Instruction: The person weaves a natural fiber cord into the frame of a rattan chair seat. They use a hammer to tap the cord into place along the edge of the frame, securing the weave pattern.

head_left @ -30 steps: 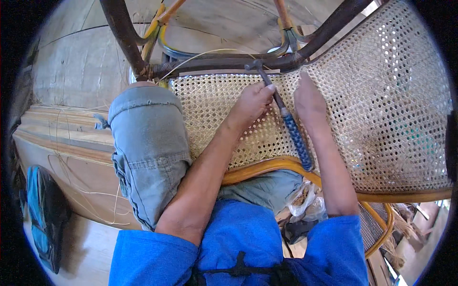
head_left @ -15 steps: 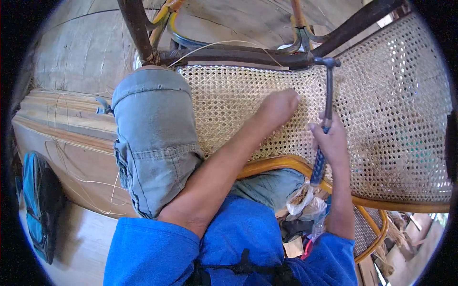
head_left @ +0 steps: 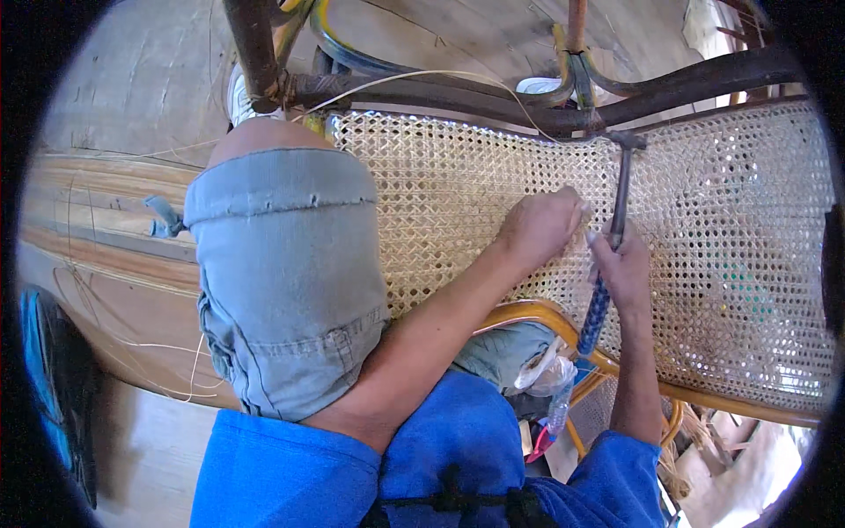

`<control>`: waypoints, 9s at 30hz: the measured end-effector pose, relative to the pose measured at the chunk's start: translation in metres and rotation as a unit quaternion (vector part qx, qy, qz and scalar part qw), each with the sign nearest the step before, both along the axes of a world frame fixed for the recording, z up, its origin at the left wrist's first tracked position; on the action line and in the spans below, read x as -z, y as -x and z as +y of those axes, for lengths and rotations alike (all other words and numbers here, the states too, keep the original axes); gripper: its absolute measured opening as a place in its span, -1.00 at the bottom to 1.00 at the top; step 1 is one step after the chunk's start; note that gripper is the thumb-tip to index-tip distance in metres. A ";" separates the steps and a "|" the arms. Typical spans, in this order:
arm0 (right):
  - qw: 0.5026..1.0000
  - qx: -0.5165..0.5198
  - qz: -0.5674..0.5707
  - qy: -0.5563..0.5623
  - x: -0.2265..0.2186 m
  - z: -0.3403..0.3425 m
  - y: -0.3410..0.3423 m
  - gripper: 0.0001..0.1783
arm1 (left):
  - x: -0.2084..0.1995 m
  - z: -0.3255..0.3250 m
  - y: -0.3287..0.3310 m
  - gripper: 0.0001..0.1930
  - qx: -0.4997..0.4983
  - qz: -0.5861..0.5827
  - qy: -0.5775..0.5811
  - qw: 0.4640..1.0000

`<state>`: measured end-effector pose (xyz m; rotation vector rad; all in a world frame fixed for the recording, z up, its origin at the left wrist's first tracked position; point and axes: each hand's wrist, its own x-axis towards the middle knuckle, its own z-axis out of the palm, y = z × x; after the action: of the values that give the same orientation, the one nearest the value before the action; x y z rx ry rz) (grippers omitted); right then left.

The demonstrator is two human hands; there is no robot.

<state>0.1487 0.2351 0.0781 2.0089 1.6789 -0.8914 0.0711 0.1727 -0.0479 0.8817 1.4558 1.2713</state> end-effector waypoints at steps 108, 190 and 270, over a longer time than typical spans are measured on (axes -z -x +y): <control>0.802 0.239 0.541 -0.082 0.048 -0.037 -0.003 -0.92 | -0.020 -0.004 0.026 -0.75 -0.011 -0.426 0.193 0.884; 0.897 -0.365 -0.056 -0.244 0.126 0.054 0.022 -0.77 | 0.023 0.020 0.070 -0.69 -0.126 -0.055 0.020 0.990; 0.886 -0.433 0.001 -0.168 0.132 0.072 0.017 -0.77 | 0.042 0.035 0.061 -0.74 -0.191 0.017 0.000 0.981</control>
<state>0.1315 0.3068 -0.0536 1.1430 2.5132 -0.2836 0.0106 0.2073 -0.0902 0.6435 1.7079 1.5399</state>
